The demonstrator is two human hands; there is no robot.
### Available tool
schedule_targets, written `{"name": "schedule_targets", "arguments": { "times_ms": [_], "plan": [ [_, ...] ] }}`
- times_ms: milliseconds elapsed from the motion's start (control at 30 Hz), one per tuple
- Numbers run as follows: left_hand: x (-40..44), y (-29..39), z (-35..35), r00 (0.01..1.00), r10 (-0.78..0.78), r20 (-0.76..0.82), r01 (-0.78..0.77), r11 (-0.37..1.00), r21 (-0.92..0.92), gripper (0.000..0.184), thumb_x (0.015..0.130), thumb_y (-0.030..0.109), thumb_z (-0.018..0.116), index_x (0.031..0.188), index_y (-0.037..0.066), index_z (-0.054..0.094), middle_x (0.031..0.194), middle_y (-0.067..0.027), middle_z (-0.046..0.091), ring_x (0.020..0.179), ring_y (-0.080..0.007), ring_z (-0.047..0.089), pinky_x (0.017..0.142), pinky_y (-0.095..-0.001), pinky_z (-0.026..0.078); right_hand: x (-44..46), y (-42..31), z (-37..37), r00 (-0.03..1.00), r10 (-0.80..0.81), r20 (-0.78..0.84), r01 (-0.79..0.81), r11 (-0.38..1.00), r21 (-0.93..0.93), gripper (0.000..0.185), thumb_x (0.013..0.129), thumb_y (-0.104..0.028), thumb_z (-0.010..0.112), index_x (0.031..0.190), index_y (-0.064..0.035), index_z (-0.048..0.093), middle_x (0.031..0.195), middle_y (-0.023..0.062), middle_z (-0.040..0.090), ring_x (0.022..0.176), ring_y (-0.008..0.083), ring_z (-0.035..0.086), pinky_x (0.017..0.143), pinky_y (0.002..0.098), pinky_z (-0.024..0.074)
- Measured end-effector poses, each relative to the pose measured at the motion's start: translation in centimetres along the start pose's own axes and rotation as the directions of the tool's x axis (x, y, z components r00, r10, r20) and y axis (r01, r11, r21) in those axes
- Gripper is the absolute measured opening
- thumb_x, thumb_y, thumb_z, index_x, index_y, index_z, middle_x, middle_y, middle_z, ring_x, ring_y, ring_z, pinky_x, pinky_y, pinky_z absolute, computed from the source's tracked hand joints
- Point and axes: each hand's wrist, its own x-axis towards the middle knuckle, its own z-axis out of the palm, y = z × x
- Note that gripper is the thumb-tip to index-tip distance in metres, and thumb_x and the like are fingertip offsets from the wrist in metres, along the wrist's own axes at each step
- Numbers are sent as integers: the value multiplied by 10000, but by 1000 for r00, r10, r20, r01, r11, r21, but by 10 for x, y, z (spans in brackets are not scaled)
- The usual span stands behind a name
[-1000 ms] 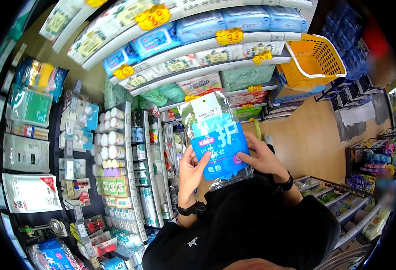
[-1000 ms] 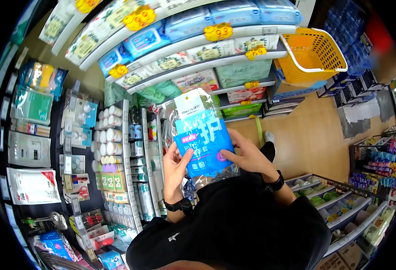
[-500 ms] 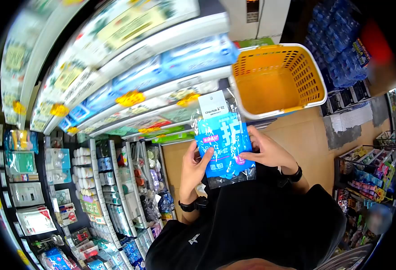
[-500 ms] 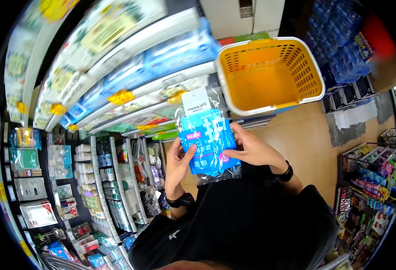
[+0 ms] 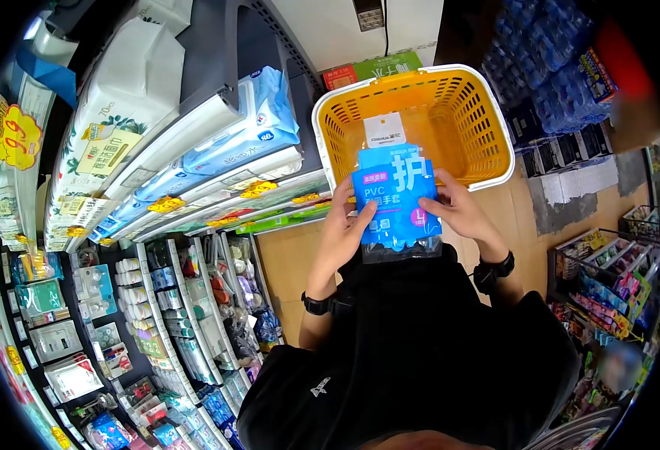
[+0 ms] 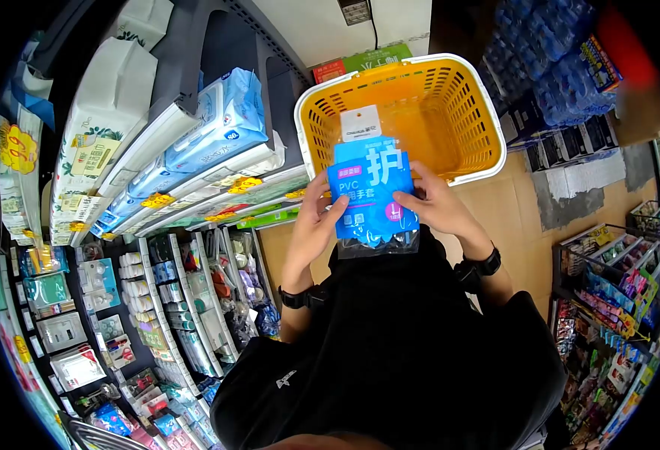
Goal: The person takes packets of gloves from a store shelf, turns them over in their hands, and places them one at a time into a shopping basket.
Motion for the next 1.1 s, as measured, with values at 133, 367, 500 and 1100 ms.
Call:
{"name": "schedule_targets", "arguments": {
  "times_ms": [133,367,500,1100],
  "plan": [
    [16,-7,10,996,-64,58,62,998,33,649,975,189,651,1495,-10,318,1385,-164,492,1163,-216,554,899,-334,515,15,11,-18,1000,11,-26,-10,1000,13,453,956,-85,648,1355,-19,444,1049,106,659,931,146,640,811,288,530],
    [36,-25,11,986,-25,-163,46,991,126,694,965,262,661,1478,-28,294,1478,-209,309,1299,-306,451,997,-389,499,67,2,-28,982,191,3,-190,977,99,552,911,-161,696,1389,-25,455,1197,124,633,1052,206,620,904,335,512],
    [37,-46,1,973,109,-205,-46,956,289,633,978,211,635,1472,-6,303,1500,-196,314,1374,-340,392,1094,-421,405,104,33,-36,990,112,82,-115,993,24,563,911,-146,689,1405,-31,444,1239,124,621,1063,207,621,924,342,509],
    [3,-38,6,937,70,-342,25,964,264,579,977,281,635,1423,16,378,1483,-220,339,1231,-332,533,1010,-415,467,204,118,-59,710,480,515,-568,823,16,470,928,-10,637,1374,-63,497,1275,91,627,1163,237,615,989,418,522]
  ]
}}
